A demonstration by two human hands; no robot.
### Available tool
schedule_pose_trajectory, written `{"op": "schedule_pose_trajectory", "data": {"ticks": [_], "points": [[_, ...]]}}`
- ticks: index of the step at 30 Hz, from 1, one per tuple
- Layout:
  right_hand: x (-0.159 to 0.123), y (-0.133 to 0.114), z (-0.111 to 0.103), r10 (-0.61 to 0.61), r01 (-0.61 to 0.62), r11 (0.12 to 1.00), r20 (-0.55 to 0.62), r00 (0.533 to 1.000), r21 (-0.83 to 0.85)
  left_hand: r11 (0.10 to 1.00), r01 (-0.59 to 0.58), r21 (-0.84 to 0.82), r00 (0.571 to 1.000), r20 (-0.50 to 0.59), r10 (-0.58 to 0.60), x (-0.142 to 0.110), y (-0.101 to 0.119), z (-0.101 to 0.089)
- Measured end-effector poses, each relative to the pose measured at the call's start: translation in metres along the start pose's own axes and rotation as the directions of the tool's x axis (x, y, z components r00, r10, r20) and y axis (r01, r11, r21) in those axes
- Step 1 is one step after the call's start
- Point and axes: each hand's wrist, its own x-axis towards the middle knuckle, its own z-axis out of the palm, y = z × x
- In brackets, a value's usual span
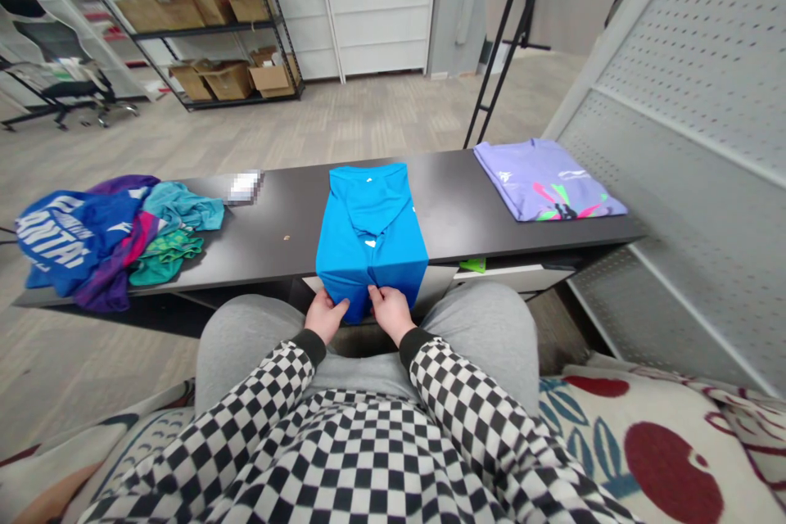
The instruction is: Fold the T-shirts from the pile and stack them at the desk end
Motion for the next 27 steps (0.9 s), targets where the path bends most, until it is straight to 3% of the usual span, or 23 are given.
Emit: {"op": "schedule_pose_trajectory", "data": {"ticks": [9, 15, 18, 22, 25, 27], "points": [[0.002, 0.005, 0.004, -0.006, 0.001, 0.995, 0.044, 0.999, 0.101, 0.999, 0.036, 0.021, 0.966, 0.256, -0.040, -0.003, -0.009, -0.003], [-0.003, 0.002, -0.006, -0.044, 0.044, 0.999, 0.064, 0.997, 0.001, 0.998, 0.059, 0.008, 0.953, 0.296, -0.059, -0.001, -0.011, 0.002], [-0.010, 0.006, -0.032, -0.060, 0.072, 0.991, 0.104, 0.993, -0.110, 0.995, 0.086, -0.046, 0.945, 0.321, -0.067, -0.001, -0.014, 0.003], [-0.014, 0.015, -0.088, 0.013, 0.053, 0.926, 0.172, 0.985, -0.373, 0.987, 0.133, -0.093, 0.934, 0.346, -0.093, -0.002, -0.021, 0.003], [-0.009, 0.023, -0.121, 0.019, 0.006, 0.881, 0.047, 0.999, -0.473, 0.976, 0.193, -0.096, 0.921, 0.362, -0.147, -0.001, -0.027, 0.004], [-0.004, 0.027, -0.131, -0.013, -0.016, 0.910, -0.069, 0.998, -0.413, 0.967, 0.246, -0.072, 0.910, 0.359, -0.205, 0.002, -0.029, 0.006]]}}
